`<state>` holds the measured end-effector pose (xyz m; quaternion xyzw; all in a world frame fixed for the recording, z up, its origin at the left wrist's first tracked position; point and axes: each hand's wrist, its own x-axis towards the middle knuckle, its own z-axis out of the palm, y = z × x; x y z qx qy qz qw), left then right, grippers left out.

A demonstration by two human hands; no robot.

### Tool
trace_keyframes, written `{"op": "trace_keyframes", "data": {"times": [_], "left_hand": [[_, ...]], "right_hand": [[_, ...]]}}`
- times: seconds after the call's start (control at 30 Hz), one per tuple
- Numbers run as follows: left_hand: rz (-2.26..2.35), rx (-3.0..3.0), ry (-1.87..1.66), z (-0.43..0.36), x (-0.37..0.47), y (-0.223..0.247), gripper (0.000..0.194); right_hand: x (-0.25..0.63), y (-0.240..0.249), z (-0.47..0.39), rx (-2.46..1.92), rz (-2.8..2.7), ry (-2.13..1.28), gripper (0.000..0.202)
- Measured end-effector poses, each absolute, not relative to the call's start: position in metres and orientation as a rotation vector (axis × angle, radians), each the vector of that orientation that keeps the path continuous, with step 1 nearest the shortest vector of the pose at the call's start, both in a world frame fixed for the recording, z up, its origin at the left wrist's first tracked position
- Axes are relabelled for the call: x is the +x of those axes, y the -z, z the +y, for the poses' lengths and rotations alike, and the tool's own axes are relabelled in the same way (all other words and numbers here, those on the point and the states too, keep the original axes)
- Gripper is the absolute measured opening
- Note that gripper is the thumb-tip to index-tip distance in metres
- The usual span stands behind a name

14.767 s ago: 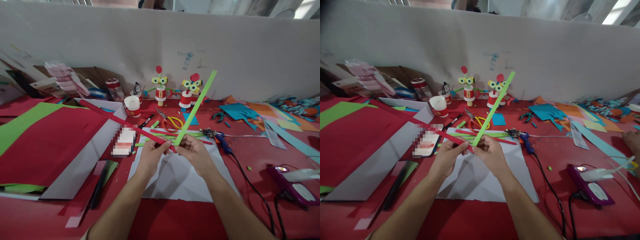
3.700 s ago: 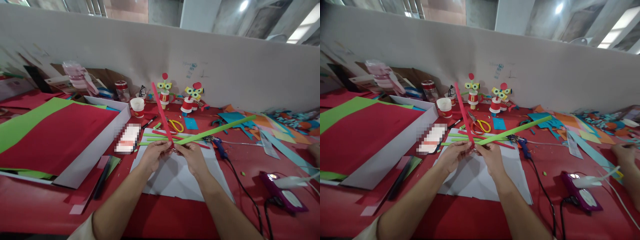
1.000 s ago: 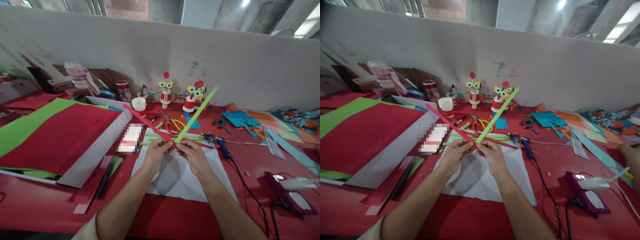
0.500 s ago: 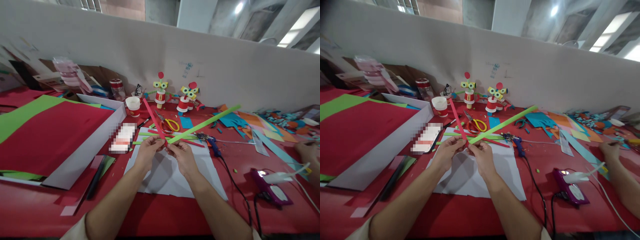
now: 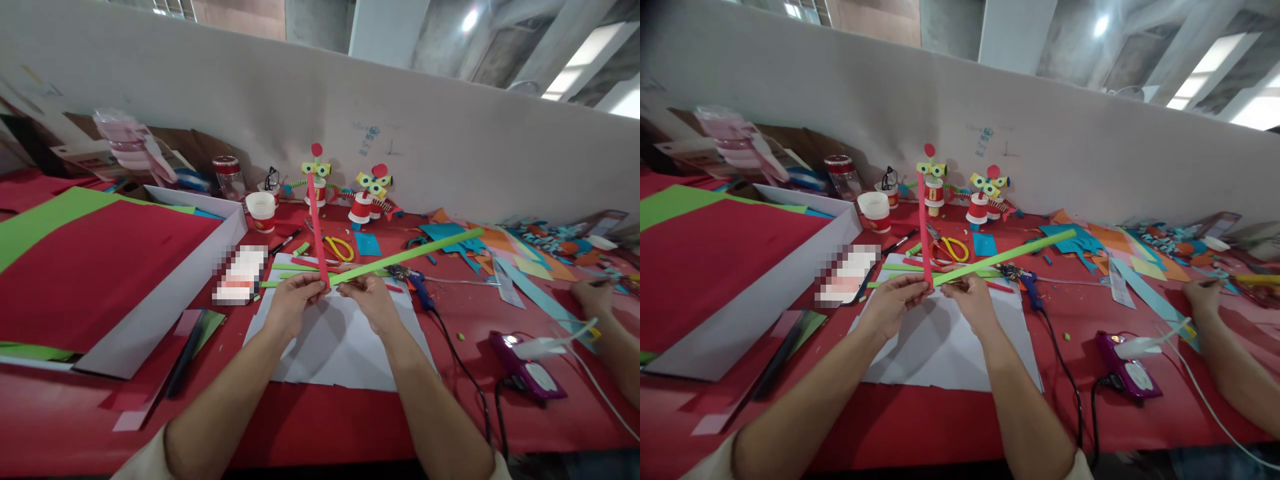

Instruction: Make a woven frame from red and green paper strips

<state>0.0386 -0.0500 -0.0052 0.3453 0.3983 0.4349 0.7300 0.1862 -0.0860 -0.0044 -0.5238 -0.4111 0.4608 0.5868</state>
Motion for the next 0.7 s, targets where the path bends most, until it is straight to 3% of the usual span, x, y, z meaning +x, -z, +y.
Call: {"op": "trace_keyframes", "data": {"times": [0.13,0.3,0.7], "left_hand": [[0.852,0.878,-0.909,-0.0497,0.0394,0.0067,0.016],[0.861,0.92,-0.932,-0.0507,0.0418,0.0078,0.01],[0.815,0.888,-0.965,-0.0515,0.041,0.0096,0.017]], "right_hand": [[0.1913,0.009,-0.0833,-1.216,-1.136,-1.159,0.015],[0.1881,0.012,-0.0836,-1.176,-1.206,-1.174,0.017],[0.1838,0.0127,-0.0826,-1.285,-1.063,-1.045,0.01]]}}
